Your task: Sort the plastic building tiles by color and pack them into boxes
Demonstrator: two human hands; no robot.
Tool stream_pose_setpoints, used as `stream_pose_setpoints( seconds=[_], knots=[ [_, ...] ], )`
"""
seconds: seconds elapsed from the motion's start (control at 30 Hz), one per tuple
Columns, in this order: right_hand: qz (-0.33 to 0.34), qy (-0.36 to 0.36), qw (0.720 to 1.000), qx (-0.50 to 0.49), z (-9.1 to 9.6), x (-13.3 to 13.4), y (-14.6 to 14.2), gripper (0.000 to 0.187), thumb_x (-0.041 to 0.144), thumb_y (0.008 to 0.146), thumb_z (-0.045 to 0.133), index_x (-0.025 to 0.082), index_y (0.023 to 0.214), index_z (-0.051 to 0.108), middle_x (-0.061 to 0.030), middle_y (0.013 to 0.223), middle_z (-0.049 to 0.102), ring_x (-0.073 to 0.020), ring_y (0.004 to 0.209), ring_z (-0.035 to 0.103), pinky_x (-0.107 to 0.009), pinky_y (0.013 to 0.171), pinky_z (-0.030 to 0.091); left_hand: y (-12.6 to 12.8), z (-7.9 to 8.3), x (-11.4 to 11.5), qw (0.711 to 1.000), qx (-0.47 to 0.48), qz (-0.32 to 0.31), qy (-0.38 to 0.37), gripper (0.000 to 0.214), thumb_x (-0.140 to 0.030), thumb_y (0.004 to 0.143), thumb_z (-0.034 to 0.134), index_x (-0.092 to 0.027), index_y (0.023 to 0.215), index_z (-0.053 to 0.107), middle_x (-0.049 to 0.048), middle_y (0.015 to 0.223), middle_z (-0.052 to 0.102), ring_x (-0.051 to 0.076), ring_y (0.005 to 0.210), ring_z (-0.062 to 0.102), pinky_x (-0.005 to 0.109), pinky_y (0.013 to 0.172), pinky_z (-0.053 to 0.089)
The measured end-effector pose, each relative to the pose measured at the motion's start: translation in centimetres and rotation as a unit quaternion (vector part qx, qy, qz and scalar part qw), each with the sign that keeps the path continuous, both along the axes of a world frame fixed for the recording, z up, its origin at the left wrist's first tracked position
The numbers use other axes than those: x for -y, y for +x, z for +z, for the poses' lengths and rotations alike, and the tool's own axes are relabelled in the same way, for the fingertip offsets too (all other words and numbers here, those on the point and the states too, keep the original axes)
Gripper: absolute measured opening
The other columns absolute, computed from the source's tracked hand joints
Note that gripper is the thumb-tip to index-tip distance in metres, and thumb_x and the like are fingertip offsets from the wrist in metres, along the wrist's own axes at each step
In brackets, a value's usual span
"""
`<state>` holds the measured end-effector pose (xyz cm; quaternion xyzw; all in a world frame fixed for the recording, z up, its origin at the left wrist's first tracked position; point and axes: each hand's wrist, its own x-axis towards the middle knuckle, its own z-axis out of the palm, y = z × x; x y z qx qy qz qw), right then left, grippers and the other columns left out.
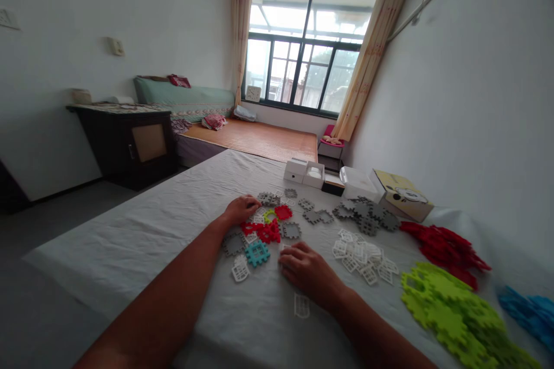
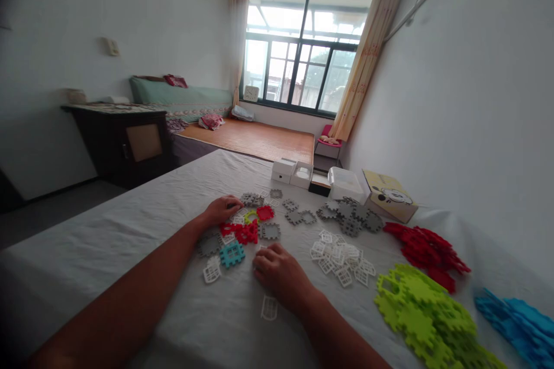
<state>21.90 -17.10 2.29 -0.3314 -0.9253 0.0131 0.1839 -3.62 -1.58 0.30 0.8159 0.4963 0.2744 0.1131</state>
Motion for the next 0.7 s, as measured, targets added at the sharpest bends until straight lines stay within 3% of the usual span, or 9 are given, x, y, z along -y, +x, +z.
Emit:
stream_pose_setpoints(
  seconds=[0.1,0.2,0.33,0.43,0.5,0.6,0.7],
  knots=[
    [-0.03,0.03,0.999,0.015,0.0,-0.2,0.7,0.018,0.017,0.088,0.049,0.022,0.1,0.061,-0.0024,0.094,0.067,-0.015,0.09,0.056,-0.025,0.081,0.044,0.0,-0.1,-0.2,1.0,-0.002,0.003,-0.002,0.029,-0.033,0.08,0.046,-0.023,0.091,0.071,0.0016,0.098,0.067,0.015,0.091,0.061,0.022,0.084,0.043],
    [-0.107,0.048,0.993,0.007,0.4,-0.6,1.7,0.021,0.016,0.089,0.046,0.024,0.101,0.06,-0.0026,0.087,0.067,-0.0151,0.084,0.057,-0.027,0.079,0.042,0.0,-0.1,-0.1,1.0,0.0,0.006,-0.001,0.029,-0.034,0.08,0.046,-0.024,0.091,0.07,0.0013,0.098,0.067,0.015,0.092,0.061,0.021,0.084,0.043],
    [-0.26,0.055,0.964,0.008,1.3,-1.6,4.2,0.02,0.017,0.087,0.044,0.022,0.094,0.063,-0.0049,0.092,0.066,-0.0183,0.091,0.056,-0.031,0.081,0.039,0.0,0.1,0.0,1.0,0.003,0.003,-0.005,0.029,-0.035,0.08,0.046,-0.023,0.091,0.07,0.002,0.1,0.067,0.016,0.093,0.06,0.022,0.085,0.043],
    [-0.307,0.064,0.949,0.018,1.5,-2.0,5.4,0.02,0.019,0.085,0.047,0.022,0.095,0.064,-0.0071,0.102,0.064,-0.0221,0.101,0.052,-0.034,0.082,0.04,0.0,0.3,0.1,1.0,0.005,0.007,-0.012,0.028,-0.035,0.079,0.047,-0.024,0.09,0.07,0.0015,0.1,0.067,0.016,0.094,0.06,0.022,0.085,0.043],
    [-0.272,0.057,0.96,-0.005,1.3,-1.8,4.9,0.024,0.021,0.087,0.045,0.022,0.105,0.062,-0.0076,0.11,0.062,-0.0216,0.105,0.05,-0.034,0.085,0.041,0.1,0.4,0.1,1.0,0.004,0.008,-0.011,0.028,-0.035,0.079,0.047,-0.024,0.09,0.071,0.0014,0.099,0.067,0.016,0.093,0.06,0.022,0.085,0.043],
    [-0.148,0.011,0.989,-0.021,0.7,-1.1,2.9,0.031,0.024,0.09,0.042,0.025,0.118,0.055,-0.0048,0.12,0.058,-0.0182,0.109,0.049,-0.032,0.091,0.041,0.1,0.3,0.1,1.0,0.005,0.003,-0.003,0.029,-0.034,0.079,0.047,-0.024,0.09,0.071,0.0015,0.098,0.068,0.016,0.092,0.061,0.022,0.085,0.044],
    [-0.055,-0.017,0.998,0.004,0.2,-0.7,0.9,0.033,0.028,0.09,0.045,0.029,0.123,0.051,-0.0018,0.126,0.055,-0.0186,0.115,0.046,-0.033,0.095,0.04,0.0,0.2,0.1,1.0,0.008,0.001,0.002,0.029,-0.034,0.079,0.046,-0.024,0.09,0.071,0.0012,0.098,0.068,0.016,0.092,0.061,0.022,0.085,0.044]
  ],
)
